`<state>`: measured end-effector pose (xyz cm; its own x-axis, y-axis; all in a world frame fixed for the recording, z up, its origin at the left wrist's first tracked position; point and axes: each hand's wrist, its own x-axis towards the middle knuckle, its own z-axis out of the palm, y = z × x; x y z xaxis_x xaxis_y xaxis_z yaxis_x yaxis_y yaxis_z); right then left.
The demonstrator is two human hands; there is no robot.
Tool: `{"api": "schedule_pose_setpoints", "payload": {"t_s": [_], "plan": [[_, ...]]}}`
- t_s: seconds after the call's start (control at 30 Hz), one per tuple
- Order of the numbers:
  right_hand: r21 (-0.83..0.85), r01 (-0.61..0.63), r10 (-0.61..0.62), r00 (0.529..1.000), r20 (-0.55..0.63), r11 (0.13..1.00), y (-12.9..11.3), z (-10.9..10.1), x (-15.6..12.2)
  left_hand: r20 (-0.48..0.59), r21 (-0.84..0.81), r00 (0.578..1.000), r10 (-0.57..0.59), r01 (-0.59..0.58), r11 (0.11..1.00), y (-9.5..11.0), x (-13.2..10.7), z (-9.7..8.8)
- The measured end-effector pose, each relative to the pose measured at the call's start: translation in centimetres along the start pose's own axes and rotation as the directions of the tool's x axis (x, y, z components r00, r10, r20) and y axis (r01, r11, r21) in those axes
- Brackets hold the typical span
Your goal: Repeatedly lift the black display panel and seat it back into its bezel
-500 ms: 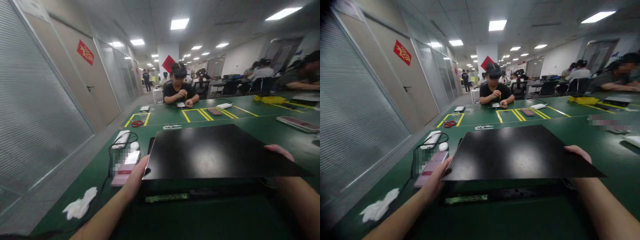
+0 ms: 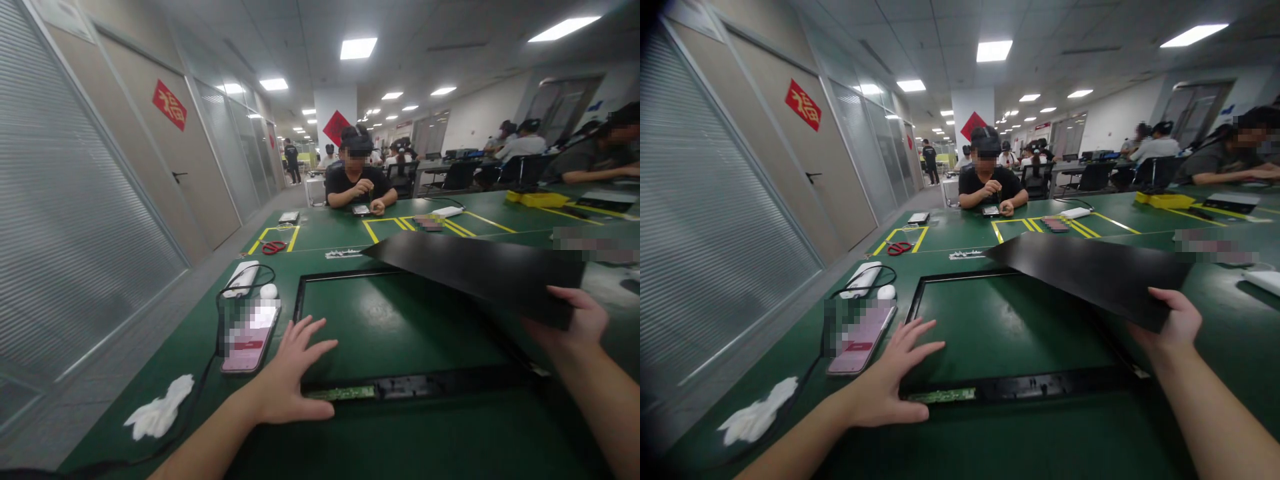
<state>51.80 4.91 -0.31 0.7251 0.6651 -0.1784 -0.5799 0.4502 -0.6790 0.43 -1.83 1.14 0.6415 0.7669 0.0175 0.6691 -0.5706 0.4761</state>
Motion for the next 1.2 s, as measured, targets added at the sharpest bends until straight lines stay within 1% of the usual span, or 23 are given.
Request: {"api": "schedule_pose_setpoints", "payload": {"t_s": [0.03,0.1,0.27,0.33,0.43,0.57,0.7,0.8,1.0,1.2], "plan": [[0.017,0.016,-0.016,1.000,0.013,1.000,-0.1,0.2,0.0,0.028,0.030,0.999,0.031,-0.032,0.999,0.3,0.0,-0.1],[0.060,0.040,-0.043,0.998,0.043,0.997,-0.4,0.3,0.0,0.062,0.065,0.996,0.058,-0.062,0.996,0.8,0.0,-0.1],[0.101,0.144,-0.155,0.982,0.106,0.984,-1.1,-0.1,0.7,0.079,0.113,0.997,0.014,-0.023,0.993,0.9,0.0,0.3],[0.101,0.198,-0.207,0.974,0.094,0.975,-1.2,-0.5,1.3,0.080,0.122,0.997,0.008,-0.018,0.992,0.8,0.0,0.4],[0.089,0.239,-0.244,0.968,0.051,0.967,-1.1,-1.1,2.6,0.090,0.127,0.996,0.005,-0.017,0.992,1.0,0.0,0.4],[0.090,0.223,-0.222,0.975,-0.028,0.971,-0.8,-1.5,3.7,0.087,0.125,0.996,0.004,-0.015,0.992,1.3,0.0,0.2],[0.113,0.161,-0.156,0.986,-0.050,0.980,-0.5,-1.8,4.1,0.080,0.118,0.997,0.016,-0.025,0.993,1.2,0.0,0.4],[0.111,0.145,-0.137,0.987,-0.078,0.983,-0.4,-2.3,4.8,0.089,0.127,0.996,0.014,-0.025,0.992,1.0,0.0,0.5],[0.072,0.103,-0.094,0.988,-0.119,0.992,0.1,-4.0,7.0,0.107,0.113,0.994,-0.002,-0.010,0.994,1.7,0.1,0.1],[0.002,0.092,-0.090,0.982,-0.168,0.996,0.7,-4.8,7.7,0.109,0.114,0.994,-0.017,0.005,0.993,2.1,0.1,-0.1]]}}
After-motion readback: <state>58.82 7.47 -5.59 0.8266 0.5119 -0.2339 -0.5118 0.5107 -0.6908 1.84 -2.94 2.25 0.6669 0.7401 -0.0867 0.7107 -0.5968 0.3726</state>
